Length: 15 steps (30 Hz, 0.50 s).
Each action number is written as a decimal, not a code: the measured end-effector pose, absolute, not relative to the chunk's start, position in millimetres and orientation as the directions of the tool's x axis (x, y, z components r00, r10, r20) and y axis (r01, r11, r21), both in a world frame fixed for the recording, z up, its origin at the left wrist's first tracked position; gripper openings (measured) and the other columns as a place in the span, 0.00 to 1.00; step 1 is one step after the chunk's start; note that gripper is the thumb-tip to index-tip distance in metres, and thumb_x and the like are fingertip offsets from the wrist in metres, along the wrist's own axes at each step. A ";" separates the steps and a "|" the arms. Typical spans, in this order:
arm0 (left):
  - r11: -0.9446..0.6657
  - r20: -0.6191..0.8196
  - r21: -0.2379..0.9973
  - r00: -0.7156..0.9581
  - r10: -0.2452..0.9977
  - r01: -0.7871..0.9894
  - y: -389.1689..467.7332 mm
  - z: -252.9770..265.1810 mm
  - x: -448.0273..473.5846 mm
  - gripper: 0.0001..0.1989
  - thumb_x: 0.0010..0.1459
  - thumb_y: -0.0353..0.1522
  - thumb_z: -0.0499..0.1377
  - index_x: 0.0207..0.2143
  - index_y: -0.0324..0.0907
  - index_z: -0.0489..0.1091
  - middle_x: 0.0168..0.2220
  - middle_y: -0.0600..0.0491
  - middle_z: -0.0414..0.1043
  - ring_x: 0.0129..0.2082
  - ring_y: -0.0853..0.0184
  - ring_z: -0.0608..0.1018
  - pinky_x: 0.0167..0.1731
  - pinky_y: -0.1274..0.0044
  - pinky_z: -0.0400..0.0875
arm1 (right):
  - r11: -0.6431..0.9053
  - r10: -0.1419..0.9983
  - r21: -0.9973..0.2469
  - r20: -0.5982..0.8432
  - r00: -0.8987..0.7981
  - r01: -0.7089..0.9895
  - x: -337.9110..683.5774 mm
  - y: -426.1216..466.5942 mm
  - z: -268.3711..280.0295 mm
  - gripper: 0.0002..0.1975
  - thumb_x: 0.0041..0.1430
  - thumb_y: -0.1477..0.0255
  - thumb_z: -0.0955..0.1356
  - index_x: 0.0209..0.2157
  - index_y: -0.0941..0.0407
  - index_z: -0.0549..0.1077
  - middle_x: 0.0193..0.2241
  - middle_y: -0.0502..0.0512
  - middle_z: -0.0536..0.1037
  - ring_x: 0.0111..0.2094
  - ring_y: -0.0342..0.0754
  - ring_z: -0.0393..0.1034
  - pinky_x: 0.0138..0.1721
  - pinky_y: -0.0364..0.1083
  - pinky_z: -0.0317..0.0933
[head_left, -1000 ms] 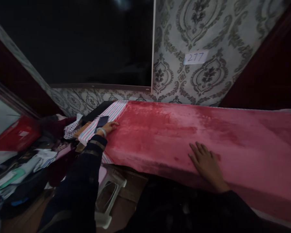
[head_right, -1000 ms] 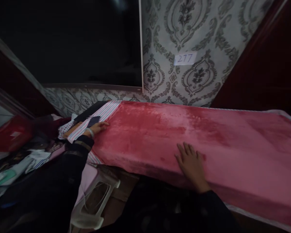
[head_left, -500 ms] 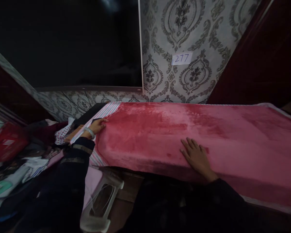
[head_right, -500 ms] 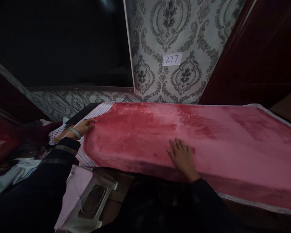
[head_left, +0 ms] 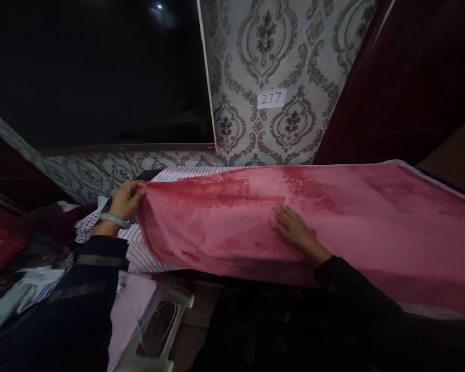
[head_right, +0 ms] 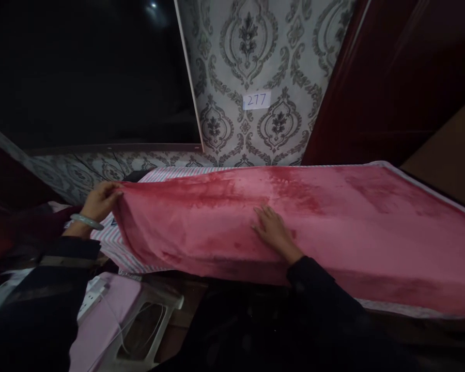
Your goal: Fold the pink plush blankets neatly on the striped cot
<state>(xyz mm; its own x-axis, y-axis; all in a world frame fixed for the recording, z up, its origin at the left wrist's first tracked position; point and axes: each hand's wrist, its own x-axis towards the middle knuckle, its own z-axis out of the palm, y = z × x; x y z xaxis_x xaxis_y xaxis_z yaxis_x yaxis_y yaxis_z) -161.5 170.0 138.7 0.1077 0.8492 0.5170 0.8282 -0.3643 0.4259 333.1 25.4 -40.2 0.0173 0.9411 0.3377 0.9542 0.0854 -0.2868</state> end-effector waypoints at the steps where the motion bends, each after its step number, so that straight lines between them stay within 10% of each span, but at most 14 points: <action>1: -0.374 0.539 0.426 0.101 0.836 0.824 165.3 144.2 -159.1 0.09 0.51 0.34 0.54 0.34 0.44 0.70 0.39 0.50 0.73 0.45 0.59 0.75 0.54 0.65 0.69 | 0.113 0.937 -0.284 0.348 -0.008 0.952 331.7 28.8 -37.8 0.31 0.64 0.58 0.64 0.66 0.55 0.65 0.66 0.66 0.64 0.68 0.63 0.55 0.62 0.62 0.58; 15: -0.354 0.682 0.219 0.117 0.722 0.909 111.6 215.9 -128.6 0.13 0.51 0.41 0.52 0.35 0.47 0.70 0.33 0.52 0.67 0.39 0.59 0.75 0.44 0.69 0.70 | 0.177 0.932 -0.331 0.360 -0.049 0.927 299.1 45.2 -21.4 0.36 0.60 0.59 0.70 0.67 0.57 0.63 0.69 0.68 0.57 0.69 0.65 0.50 0.64 0.63 0.50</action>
<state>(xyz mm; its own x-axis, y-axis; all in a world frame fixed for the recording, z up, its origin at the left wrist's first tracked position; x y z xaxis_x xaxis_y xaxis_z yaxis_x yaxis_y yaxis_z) -128.6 111.6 215.9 0.1167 0.7219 0.6821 0.9090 -0.3543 0.2194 299.1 45.2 -21.4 -0.0493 0.9316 0.3601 0.9267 0.1771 -0.3314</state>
